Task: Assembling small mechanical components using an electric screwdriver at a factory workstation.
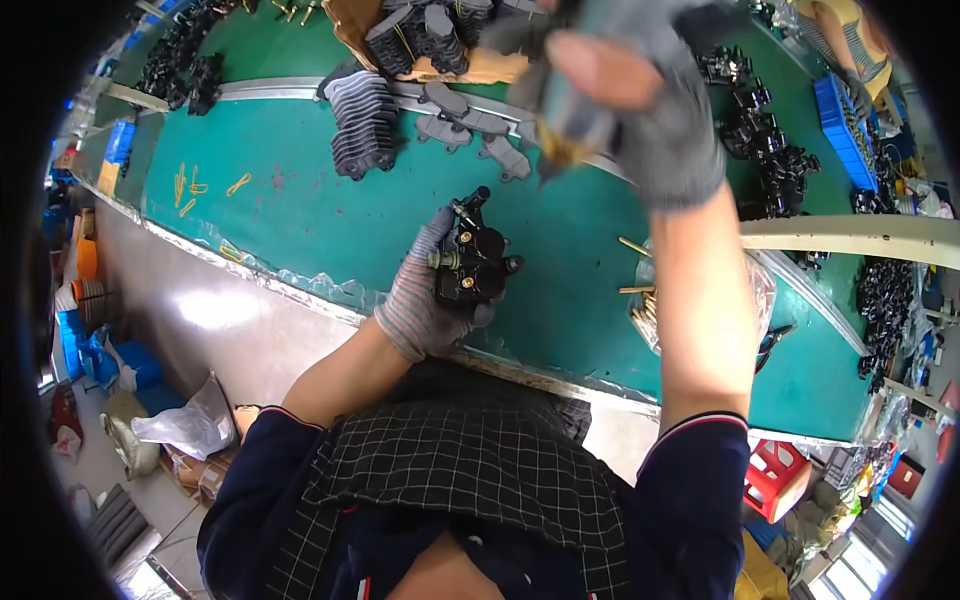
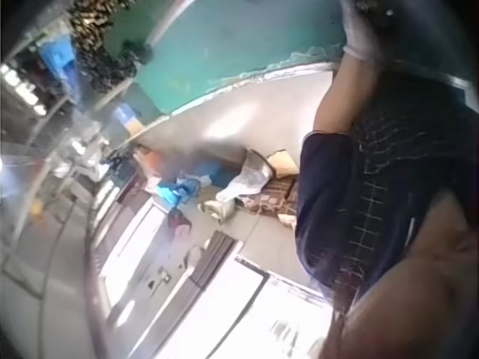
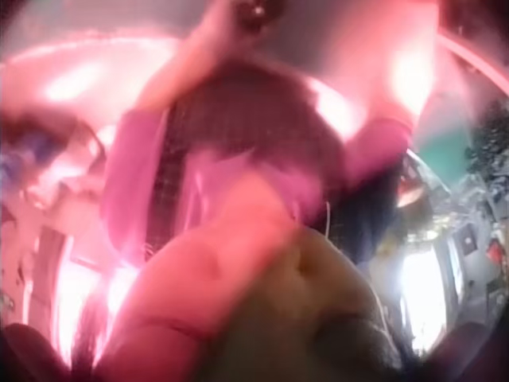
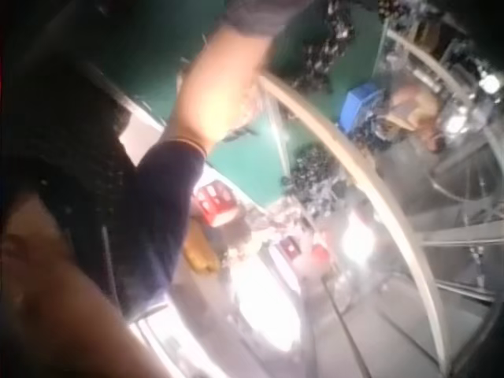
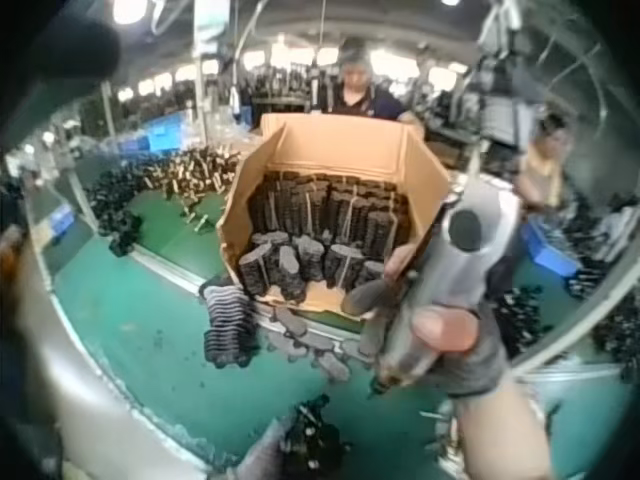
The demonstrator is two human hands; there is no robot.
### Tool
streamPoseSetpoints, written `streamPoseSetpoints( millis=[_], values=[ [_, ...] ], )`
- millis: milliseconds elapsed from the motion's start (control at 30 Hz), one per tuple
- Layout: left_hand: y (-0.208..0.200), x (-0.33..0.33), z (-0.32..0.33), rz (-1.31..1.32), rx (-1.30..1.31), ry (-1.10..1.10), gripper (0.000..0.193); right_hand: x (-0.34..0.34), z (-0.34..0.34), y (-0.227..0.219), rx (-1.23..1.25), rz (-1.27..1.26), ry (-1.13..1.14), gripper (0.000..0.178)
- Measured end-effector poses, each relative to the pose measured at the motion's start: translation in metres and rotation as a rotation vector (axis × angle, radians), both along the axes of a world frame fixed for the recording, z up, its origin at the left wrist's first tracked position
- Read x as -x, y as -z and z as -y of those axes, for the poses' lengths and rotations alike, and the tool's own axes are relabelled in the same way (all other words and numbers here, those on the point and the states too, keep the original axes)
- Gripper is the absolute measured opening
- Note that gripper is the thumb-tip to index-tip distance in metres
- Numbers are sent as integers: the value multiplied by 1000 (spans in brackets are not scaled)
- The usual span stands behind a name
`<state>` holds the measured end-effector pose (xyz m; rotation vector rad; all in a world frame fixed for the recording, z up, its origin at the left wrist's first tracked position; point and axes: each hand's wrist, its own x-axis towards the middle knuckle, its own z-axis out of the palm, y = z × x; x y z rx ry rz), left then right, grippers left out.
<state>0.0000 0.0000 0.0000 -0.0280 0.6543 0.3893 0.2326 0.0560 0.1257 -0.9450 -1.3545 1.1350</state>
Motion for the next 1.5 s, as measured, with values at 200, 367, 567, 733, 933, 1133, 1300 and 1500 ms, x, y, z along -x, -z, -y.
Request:
streamPoseSetpoints(
  millis=[200,367,567,733,933,1133,1300,1500],
  values=[
    [-25,-13,8,18,-55,72,67,60,62,24,-102,-532,110,61],
    [-34,-10,22,27,-147,81,66,65,76,38,-141,-681,5,60],
    [-32,-3,26,24,-113,159,65,73,89,35,-114,-598,54,55],
    [-28,0,20,1,-144,161,63,77,83,39,-123,-557,69,54],
    [-33,-5,11,-31,-169,8,59,80,75,28,-232,-537,127,63],
    [-24,0,6,-78,-111,17,61,85,85,20,-211,-537,24,68],
    [-23,-3,11,-108,-169,12,62,95,101,23,-132,-480,180,63],
    [-27,-12,13,-142,-160,-6,64,96,107,29,-105,-525,185,58]
  ],
)
